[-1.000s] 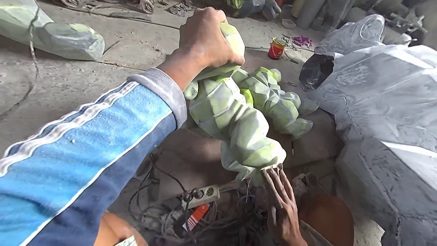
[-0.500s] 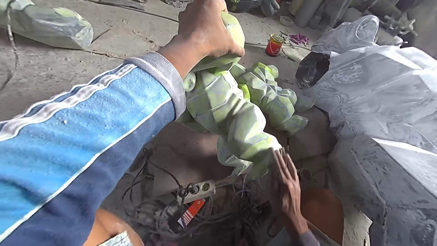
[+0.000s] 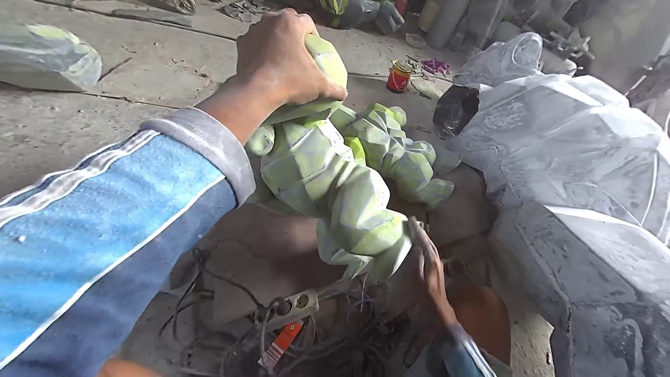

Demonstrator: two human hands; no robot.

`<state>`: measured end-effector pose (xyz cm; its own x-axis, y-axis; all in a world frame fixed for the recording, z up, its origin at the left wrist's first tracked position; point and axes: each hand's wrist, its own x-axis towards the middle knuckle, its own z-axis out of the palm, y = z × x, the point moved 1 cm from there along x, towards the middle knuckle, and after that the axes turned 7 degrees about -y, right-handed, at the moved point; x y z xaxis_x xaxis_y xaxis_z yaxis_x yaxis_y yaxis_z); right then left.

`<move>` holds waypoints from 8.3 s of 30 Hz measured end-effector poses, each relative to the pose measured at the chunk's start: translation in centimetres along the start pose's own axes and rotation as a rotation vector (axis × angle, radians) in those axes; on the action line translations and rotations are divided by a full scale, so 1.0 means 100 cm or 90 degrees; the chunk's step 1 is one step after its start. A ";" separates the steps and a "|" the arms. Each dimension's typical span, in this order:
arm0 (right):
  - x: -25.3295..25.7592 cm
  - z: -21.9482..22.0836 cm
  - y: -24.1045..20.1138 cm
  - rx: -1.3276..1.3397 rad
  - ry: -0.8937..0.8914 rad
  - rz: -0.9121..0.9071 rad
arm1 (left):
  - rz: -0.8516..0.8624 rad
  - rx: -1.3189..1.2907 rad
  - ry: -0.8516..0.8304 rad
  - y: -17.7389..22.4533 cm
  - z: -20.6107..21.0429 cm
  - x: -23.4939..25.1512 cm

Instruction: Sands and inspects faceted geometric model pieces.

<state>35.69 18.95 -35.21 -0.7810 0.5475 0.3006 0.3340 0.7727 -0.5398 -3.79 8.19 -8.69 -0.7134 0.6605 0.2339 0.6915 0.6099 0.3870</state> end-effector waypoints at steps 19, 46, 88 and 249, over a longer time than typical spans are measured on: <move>-0.006 0.005 0.002 0.091 0.016 0.001 | -0.009 -0.023 -0.006 0.002 0.003 0.001; -0.028 -0.002 -0.049 -0.107 0.014 -0.139 | -0.012 -0.005 -0.006 0.008 0.007 0.007; -0.005 0.000 -0.006 0.220 -0.047 0.022 | 0.033 -0.042 0.005 -0.004 0.001 -0.004; -0.100 0.095 -0.085 0.178 -0.091 0.061 | -0.139 0.010 -0.426 -0.180 0.025 -0.315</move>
<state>35.68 3.82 -41.11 -0.8253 0.5483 0.1352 0.2678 0.5907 -0.7611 6.51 -22.46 -25.22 -0.6170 0.6463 -0.4490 0.5449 0.7625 0.3488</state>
